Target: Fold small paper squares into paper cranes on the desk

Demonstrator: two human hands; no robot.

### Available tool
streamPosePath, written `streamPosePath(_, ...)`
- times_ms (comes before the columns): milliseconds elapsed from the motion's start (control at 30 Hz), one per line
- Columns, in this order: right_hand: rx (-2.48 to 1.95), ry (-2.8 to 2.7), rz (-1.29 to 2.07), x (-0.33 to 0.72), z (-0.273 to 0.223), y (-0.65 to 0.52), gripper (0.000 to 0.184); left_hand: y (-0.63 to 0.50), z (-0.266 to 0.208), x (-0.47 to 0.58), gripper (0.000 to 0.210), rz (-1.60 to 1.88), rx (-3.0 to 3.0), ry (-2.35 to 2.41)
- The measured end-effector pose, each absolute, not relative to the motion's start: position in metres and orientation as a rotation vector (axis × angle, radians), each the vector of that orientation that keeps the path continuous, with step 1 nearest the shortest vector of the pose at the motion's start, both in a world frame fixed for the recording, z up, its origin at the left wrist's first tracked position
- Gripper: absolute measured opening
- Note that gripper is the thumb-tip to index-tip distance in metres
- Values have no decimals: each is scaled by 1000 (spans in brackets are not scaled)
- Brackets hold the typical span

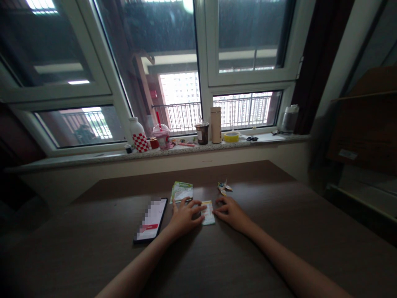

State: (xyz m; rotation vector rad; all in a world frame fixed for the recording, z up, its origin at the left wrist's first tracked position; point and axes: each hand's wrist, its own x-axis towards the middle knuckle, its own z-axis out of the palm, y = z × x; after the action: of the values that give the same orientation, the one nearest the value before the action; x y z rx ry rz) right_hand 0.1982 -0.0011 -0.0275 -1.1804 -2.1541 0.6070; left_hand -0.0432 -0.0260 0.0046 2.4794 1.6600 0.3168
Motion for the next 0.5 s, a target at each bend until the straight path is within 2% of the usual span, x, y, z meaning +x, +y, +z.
streamPosePath(233, -1241, -2192, 386, 189, -33, 5, 31, -25, 2, -43, 40, 350, 2469, 1648)
streamPosePath(500, -1348, -2233, 215, 181, -30, 5, 32, -25, 2, -43, 38, 372, 2479, 1643)
